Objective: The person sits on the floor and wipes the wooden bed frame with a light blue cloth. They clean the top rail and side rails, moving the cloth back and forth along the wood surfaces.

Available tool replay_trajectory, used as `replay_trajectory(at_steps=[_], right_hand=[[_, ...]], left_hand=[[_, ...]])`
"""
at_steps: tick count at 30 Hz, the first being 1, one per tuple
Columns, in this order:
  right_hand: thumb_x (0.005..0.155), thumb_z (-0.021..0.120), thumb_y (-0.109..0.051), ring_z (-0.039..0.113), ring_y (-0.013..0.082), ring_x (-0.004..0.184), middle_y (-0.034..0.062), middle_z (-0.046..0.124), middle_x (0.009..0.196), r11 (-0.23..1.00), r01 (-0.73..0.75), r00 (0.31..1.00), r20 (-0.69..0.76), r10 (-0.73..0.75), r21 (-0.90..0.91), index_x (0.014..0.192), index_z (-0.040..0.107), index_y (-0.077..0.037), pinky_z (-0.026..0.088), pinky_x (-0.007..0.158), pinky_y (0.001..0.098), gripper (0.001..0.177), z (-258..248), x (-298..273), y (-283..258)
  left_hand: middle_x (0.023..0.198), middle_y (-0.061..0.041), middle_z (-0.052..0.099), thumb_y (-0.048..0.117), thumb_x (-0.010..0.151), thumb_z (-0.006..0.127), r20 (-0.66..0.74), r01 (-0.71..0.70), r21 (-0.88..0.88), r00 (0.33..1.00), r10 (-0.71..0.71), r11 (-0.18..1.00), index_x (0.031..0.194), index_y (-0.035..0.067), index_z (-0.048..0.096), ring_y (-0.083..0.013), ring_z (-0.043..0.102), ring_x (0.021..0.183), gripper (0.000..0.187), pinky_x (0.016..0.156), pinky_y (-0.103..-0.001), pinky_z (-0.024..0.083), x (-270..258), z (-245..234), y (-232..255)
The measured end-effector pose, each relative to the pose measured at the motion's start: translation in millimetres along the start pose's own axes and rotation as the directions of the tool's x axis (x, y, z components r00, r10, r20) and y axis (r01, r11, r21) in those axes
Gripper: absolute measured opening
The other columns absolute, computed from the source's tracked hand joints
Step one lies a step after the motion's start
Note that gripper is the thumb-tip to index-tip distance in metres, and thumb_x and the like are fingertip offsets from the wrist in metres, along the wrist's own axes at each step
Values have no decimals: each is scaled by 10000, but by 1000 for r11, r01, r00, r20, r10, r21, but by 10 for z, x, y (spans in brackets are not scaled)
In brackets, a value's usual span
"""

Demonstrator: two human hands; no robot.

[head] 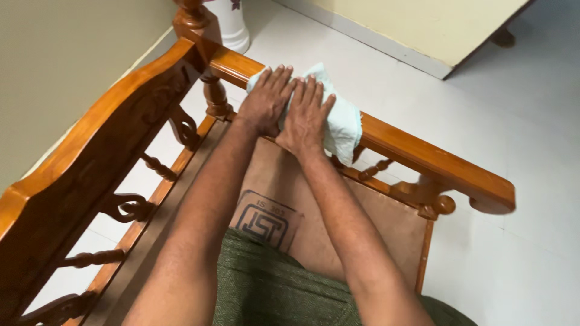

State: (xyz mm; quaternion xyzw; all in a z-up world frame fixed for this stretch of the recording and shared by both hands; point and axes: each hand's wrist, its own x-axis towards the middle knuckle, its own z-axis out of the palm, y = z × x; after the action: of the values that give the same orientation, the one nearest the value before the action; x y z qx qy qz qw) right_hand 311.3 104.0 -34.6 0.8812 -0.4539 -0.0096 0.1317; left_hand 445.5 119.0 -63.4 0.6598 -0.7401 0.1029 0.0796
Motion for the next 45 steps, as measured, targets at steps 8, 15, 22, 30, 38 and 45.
replay_trajectory(at_steps=[8,15,22,30,38,45], right_hand=[[618,809,-601,315,443,1462,283,292,1598,991,104,984,-133,-115,-87,1558,243,37,299,1129,673,1270,-160,448,-751],[525,888,-539,386,335,1435,210,306,1610,960,256,966,-65,-250,115,1572,219,27,405,1059,566,1366,-214,670,-632],[525,899,-467,464,314,1357,179,413,1537,917,295,945,-226,-238,267,1534,305,13,403,1071,505,1266,65,420,-59],[540,858,-355,440,328,1376,217,444,1481,943,130,988,-125,-96,306,1493,321,53,328,1166,457,1167,270,-454,1424],[560,873,-396,395,344,1437,210,443,1510,950,-35,979,-179,94,309,1499,347,7,237,1220,509,1149,587,-1688,3268],[442,972,-298,533,386,1275,204,554,1362,860,-165,983,3,186,484,1410,436,-31,473,1053,455,1138,659,-2084,4178]], left_hand=[[1610,-272,318,326,648,800,-122,111,-99,985,-123,989,1530,-19,368,-396,274,1516,1041,1273,-475,139,-260,27,-859],[1613,-257,355,316,682,757,-84,245,-44,965,-248,969,1520,-30,384,-381,297,1530,980,1291,-446,160,-175,38,-902],[1586,-320,300,460,707,702,64,256,184,960,-271,949,1534,-48,307,-451,254,1486,1048,1216,-524,155,148,128,-361],[1589,-257,371,389,685,683,104,61,96,992,-71,994,1530,-26,361,-389,339,1489,995,1224,-570,197,686,93,1286],[1450,-251,491,371,649,722,135,-174,-73,974,183,982,1490,-66,347,-379,468,1357,1019,1176,-569,271,1288,-152,3457],[1256,-189,662,375,672,795,292,-220,-201,917,273,954,1318,-15,516,-320,663,1162,805,997,-474,527,1683,-287,4359]])
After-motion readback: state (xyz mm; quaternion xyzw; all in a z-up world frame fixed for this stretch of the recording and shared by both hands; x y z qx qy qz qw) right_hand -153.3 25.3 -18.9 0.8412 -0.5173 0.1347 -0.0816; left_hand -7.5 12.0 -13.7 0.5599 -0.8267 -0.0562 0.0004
